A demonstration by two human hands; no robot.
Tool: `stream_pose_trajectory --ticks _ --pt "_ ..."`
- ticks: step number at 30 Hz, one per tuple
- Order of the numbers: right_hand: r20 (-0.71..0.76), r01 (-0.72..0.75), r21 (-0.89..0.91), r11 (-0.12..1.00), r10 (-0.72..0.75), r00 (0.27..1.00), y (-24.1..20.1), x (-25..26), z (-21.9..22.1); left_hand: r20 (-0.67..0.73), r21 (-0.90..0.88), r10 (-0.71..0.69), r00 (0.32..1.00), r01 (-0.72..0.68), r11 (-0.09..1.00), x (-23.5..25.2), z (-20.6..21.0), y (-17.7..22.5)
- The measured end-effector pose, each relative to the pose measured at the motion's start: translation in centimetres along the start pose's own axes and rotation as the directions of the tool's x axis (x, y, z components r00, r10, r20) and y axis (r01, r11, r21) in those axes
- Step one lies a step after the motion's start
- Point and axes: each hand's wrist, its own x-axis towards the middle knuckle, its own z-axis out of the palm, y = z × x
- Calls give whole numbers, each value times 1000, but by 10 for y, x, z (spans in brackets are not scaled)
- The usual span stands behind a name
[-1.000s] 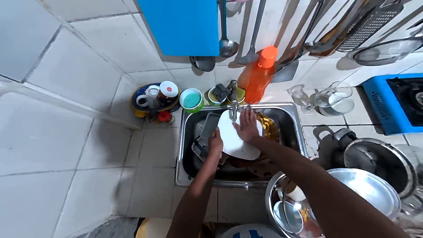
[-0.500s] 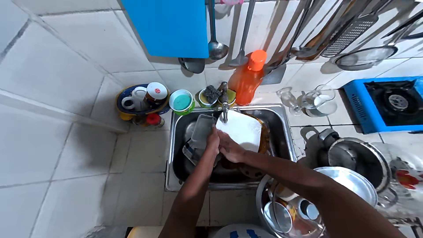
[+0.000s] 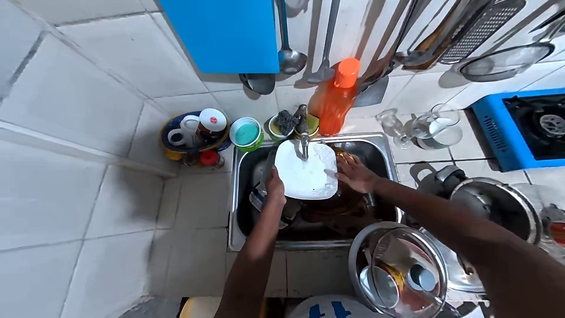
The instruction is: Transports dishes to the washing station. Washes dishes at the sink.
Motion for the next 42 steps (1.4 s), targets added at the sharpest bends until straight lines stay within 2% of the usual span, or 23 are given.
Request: stream_pose_trajectory --ticks 2,5,7,9,13,14,16,18,19,21,23,25,27,29,31,34,36,38,41,42 --pt "-77 -118 -83 990 112 991 -3 20 17 -18 18 17 1000 -17 1000 -6 2 0" --pt "-301 -218 -95 971 180 937 -23 48 34 -14 69 55 998 -53 996 -13 5 2" --pt "-384 -212 -72 975 169 908 -43 65 45 11 64 41 999 -42 997 -19 10 -1" --pt "-407 -190 -15 982 168 898 -67 79 52 26 42 38 999 -39 998 -24 16 -4" --pt "-261 -106 64 992 119 958 -115 82 57 80 -18 17 997 -15 1000 -24 26 -15" --pt "-232 -41 60 997 53 971 -122 77 61 89 -23 16 996 -14 1000 -24 27 -16" --pt "-154 179 73 981 -167 974 -128 57 66 83 -17 15 996 -14 1000 -23 26 -13" --pt "-31 394 113 912 -393 919 -119 29 68 53 -7 13 999 -13 1000 -18 20 -10" --pt "41 453 133 881 -462 886 -110 13 63 37 -10 16 999 -15 1000 -15 14 -7" --pt "183 488 121 864 -503 845 -84 -14 49 1 -13 32 999 -32 999 -11 5 -4" --pt "257 450 11 893 -438 861 -52 -29 32 -24 -15 70 997 -70 997 -6 -1 -3" --pt "243 337 -127 933 -300 922 -21 -32 16 -12 6 92 996 -92 996 -5 -4 0" --pt "179 202 -248 947 -160 971 -2 -21 5 20 42 77 997 -77 996 -8 -3 1" --pt "21 125 -330 936 -125 992 11 0 9 33 56 56 998 -58 997 -12 3 0" --pt "-164 24 -319 948 -80 983 3 21 21 53 44 32 998 -35 998 -19 12 -1" --pt "-310 -147 -139 979 99 946 -35 51 34 85 22 11 996 -13 1000 -27 24 -4" --pt "-365 -137 -30 990 116 924 -55 67 47 103 22 0 995 -3 1000 -30 29 -6" --pt "-338 -77 27 997 82 937 -76 72 54 112 6 -12 994 12 1000 -33 32 -9" --pt "-191 8 20 1000 -4 982 -98 62 53 153 -26 -39 987 43 999 -34 38 -14" --pt "-123 76 20 997 -73 990 -101 53 52 164 -24 -43 985 48 999 -33 39 -15"
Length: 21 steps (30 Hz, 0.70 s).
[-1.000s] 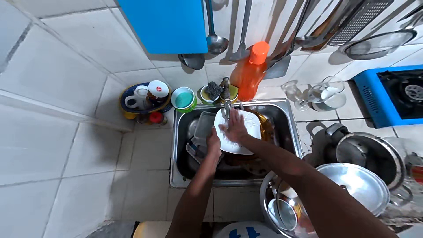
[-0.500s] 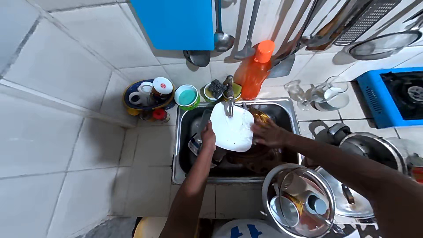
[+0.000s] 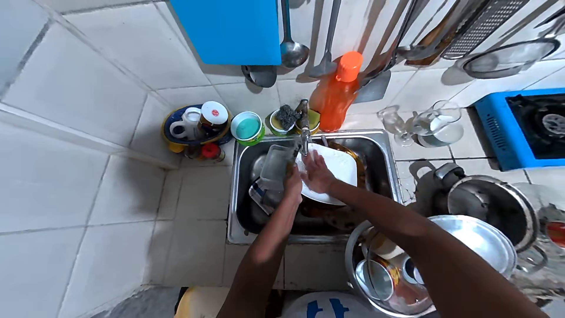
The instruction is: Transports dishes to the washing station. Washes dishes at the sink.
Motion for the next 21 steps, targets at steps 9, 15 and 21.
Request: stream_pose_trajectory --ticks 9,15,21 --pt "289 280 32 959 -277 916 61 -74 -35 -72 47 64 995 -60 997 5 -11 8" --pt "-89 -111 -123 986 100 991 81 -19 -22 -51 88 -8 999 12 996 -15 -2 13" --pt "121 -30 111 993 17 992 -4 -6 -15 -7 -61 -171 985 171 983 -31 -1 15"
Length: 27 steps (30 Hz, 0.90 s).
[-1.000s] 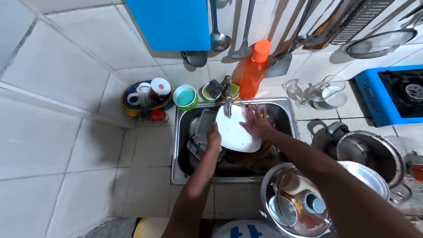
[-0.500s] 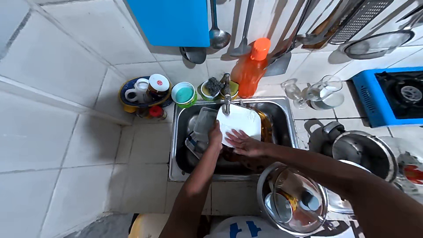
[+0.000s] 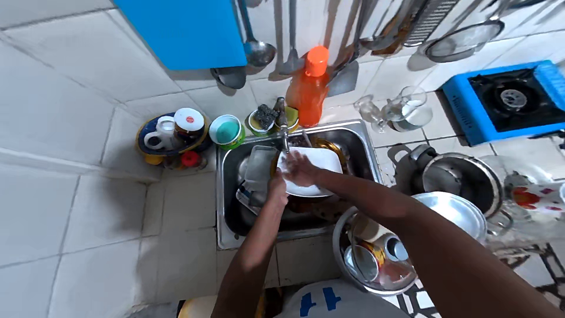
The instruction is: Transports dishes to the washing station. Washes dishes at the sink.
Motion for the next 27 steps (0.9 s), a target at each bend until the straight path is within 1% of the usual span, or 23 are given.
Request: stream_pose_trajectory --ticks 2,3,5,6,7,8,9,10,11,12,13,14,15,16,17,19,21,22,23,24,25,26,27 --pt "186 87 0 996 -85 979 -14 -24 -14 12 -56 -34 999 35 998 3 -4 -4" --pt "286 119 3 993 -115 951 -19 -39 -27 23 -80 -55 998 57 995 5 -7 -6" --pt "413 133 -59 989 -97 905 -23 -70 -56 53 -126 -110 992 116 985 10 -13 -10" --pt "388 115 -149 982 -49 920 -21 -87 -69 58 -155 -143 988 151 976 9 -14 -11" --pt "281 67 -235 970 1 960 -15 -102 -79 67 -182 -175 982 185 966 7 -13 -10" --pt "120 -2 -290 957 39 992 -5 -116 -88 82 -205 -199 976 212 955 3 -13 -10" --pt "-50 -97 -271 958 87 995 8 -126 -95 96 -224 -214 972 231 947 -2 -12 -11" --pt "-212 -195 -183 964 155 965 21 -132 -102 116 -244 -226 967 249 937 -6 -10 -12" --pt "-315 -287 -18 958 267 911 28 -139 -111 141 -271 -235 962 265 925 -10 -6 -14" --pt "-346 -344 200 917 395 851 30 -147 -120 170 -301 -239 956 281 911 -14 -1 -16" --pt "-327 -338 452 825 506 798 29 -154 -125 200 -324 -238 951 293 899 -20 5 -18" --pt "-252 -295 686 665 597 761 27 -159 -125 228 -344 -232 946 301 889 -26 12 -21" --pt "-144 -254 835 488 639 755 24 -163 -123 249 -347 -222 943 301 888 -32 21 -24" --pt "-48 -238 903 358 636 771 22 -167 -122 276 -327 -209 938 296 897 -36 29 -26" --pt "3 -238 925 295 622 783 23 -174 -122 309 -283 -189 932 279 918 -39 36 -30" --pt "-21 -224 923 313 622 783 33 -194 -123 385 -124 -124 914 184 975 -37 47 -36" --pt "-101 -174 929 325 679 728 55 -217 -121 453 140 -27 891 -42 989 -24 51 -37" --pt "-137 -147 936 319 717 683 66 -230 -122 452 286 43 891 -191 939 -16 51 -36" --pt "-166 -118 944 308 753 636 76 -245 -124 457 424 132 879 -346 837 -3 48 -35" --pt "-192 -94 949 302 785 589 87 -262 -127 465 553 243 851 -494 671 14 44 -34" --pt "-216 -80 949 306 812 542 98 -280 -129 492 652 336 803 -596 469 35 38 -33" --pt "-243 -70 946 317 833 496 111 -298 -129 530 727 356 770 -628 278 58 33 -31" --pt "-270 -51 944 327 851 450 123 -316 -130 553 784 312 773 -609 118 75 28 -28"
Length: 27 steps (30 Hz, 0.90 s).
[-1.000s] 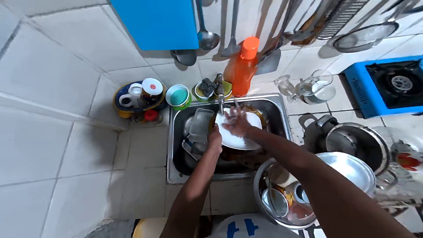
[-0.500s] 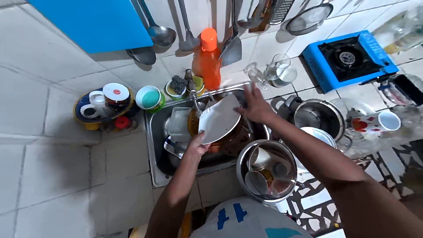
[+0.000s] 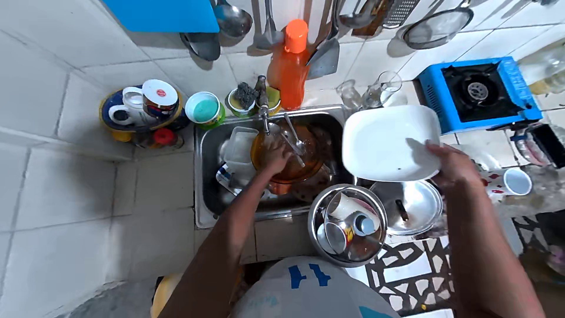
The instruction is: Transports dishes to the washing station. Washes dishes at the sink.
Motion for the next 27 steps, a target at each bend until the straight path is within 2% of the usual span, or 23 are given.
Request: stream_pose_trajectory --ticks 2,4,6,9,11,14,16,18,20,23,27 --pt "-108 37 28 999 -34 994 13 9 -39 108 219 -66 992 41 975 12 -2 -14" --pt "-179 49 54 997 -39 983 28 18 -69 112 321 -115 987 74 944 17 0 -16" --pt "-211 57 104 993 -34 977 46 27 -93 103 334 -145 984 103 937 18 8 -11" --pt "-200 70 216 974 -26 979 71 44 -116 169 227 -193 966 153 962 21 24 14" --pt "-173 46 267 963 1 985 81 49 -119 186 188 -130 974 94 978 25 35 26" --pt "-130 33 276 961 3 991 88 56 -116 152 187 97 984 -125 974 36 46 19" --pt "-132 23 275 961 14 991 95 64 -115 197 180 88 976 -124 976 42 41 8" --pt "-138 -2 218 976 33 990 100 73 -116 237 196 16 971 -64 979 44 26 -2" --pt "-200 -22 108 994 43 979 98 78 -113 165 305 -1 986 -50 951 43 12 -12" --pt "-313 -47 -162 986 -6 950 93 79 -107 27 424 -1 1000 -11 905 34 -2 -29" --pt "-349 -56 -514 856 -149 925 88 91 -113 -113 252 -196 974 219 942 -7 -25 -22"
